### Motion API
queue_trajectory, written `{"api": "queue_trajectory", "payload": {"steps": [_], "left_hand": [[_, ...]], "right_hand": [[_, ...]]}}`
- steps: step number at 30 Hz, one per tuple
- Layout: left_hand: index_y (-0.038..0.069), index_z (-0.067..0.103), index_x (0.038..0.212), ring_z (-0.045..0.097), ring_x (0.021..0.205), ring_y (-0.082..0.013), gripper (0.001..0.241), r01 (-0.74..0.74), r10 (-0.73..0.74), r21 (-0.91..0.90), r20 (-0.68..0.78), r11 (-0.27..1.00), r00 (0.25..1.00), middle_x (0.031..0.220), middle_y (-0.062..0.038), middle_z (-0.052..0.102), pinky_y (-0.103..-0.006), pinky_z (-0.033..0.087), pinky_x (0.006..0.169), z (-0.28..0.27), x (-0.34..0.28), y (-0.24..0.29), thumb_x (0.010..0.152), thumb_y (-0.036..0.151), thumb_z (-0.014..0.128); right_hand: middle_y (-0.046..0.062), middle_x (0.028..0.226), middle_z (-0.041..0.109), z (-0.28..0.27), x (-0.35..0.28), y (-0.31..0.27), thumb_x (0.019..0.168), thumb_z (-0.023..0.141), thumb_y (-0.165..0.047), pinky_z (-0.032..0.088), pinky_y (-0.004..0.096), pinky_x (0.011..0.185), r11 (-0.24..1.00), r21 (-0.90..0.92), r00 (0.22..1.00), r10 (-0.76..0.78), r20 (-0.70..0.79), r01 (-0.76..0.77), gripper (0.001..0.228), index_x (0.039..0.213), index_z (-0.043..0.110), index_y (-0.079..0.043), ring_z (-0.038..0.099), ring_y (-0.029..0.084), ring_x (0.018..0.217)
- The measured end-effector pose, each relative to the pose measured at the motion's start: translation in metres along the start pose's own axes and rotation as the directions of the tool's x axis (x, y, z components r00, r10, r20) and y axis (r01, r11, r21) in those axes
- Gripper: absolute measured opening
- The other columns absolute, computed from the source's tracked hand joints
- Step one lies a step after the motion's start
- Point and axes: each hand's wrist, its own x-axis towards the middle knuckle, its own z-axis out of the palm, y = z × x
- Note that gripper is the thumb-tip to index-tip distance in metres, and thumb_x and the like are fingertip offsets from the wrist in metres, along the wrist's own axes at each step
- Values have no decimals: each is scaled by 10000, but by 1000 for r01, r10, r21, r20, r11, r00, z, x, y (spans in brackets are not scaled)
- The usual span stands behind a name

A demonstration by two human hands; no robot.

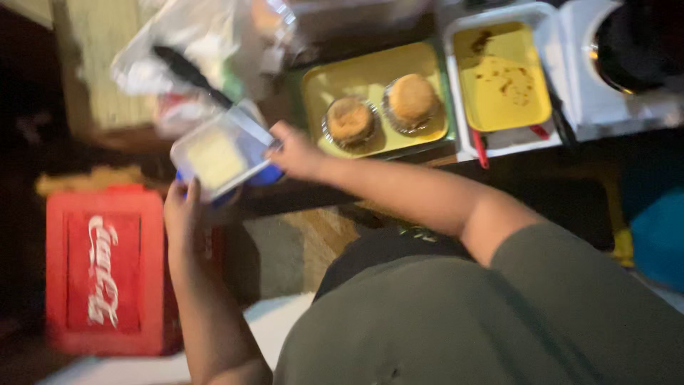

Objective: The person places cheese slices onto burger buns, then wraps each assembled sandwich in plastic wrap. The wrapped sandwiches are placed into a plastic bag.

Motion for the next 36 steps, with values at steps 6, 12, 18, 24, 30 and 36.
{"api": "queue_trajectory", "payload": {"steps": [6,12,18,24,30,36], "left_hand": [[68,533,1180,577,998,-152,177,69,-32,-736,65,673,997,1135,-63,574,-295,518,776,-13,-53,47,1088,132,670],[170,206,1590,496,1372,-273,870,74,185,-846,199,528,962,1527,-131,430,-428,499,1096,-14,-114,180,859,20,655],[97,214,1676,470,1412,-328,877,387,301,-803,547,453,781,1583,-185,416,-456,429,1141,95,-78,297,898,24,611],[267,163,1622,510,1376,-466,710,582,412,-757,651,297,637,1592,-166,383,-642,509,953,330,4,428,1024,64,488],[368,163,1584,542,1288,-408,688,482,279,-820,563,308,778,1581,-140,370,-608,578,790,543,101,509,996,146,443],[329,236,1682,493,816,-375,657,325,13,-795,385,512,923,1021,-316,533,-465,475,563,633,187,502,1083,316,505]], "right_hand": [[117,912,677,-29,-20,-74,905,730,-183,549,370,701,980,41,978,189,94,-193,305,1128,577,-41,671,211,770],[76,1082,630,-124,-65,-118,969,630,-125,594,279,708,964,228,977,90,195,-135,463,1395,454,-81,659,113,845],[170,1445,482,-267,-159,-107,1050,546,-71,598,287,805,917,378,979,-54,-199,127,398,1400,359,-54,651,138,905],[248,1468,528,-369,-257,-75,1117,565,-198,543,287,533,904,323,752,3,-659,280,207,1205,400,-109,647,168,694],[264,1075,533,-429,-336,-47,1080,577,-259,501,271,530,978,208,617,177,-767,-21,311,1299,470,-66,580,160,585],[213,1405,518,-469,-377,-35,1086,591,-367,524,323,620,964,267,613,214,-761,-4,429,1325,444,-43,593,163,725]]}}
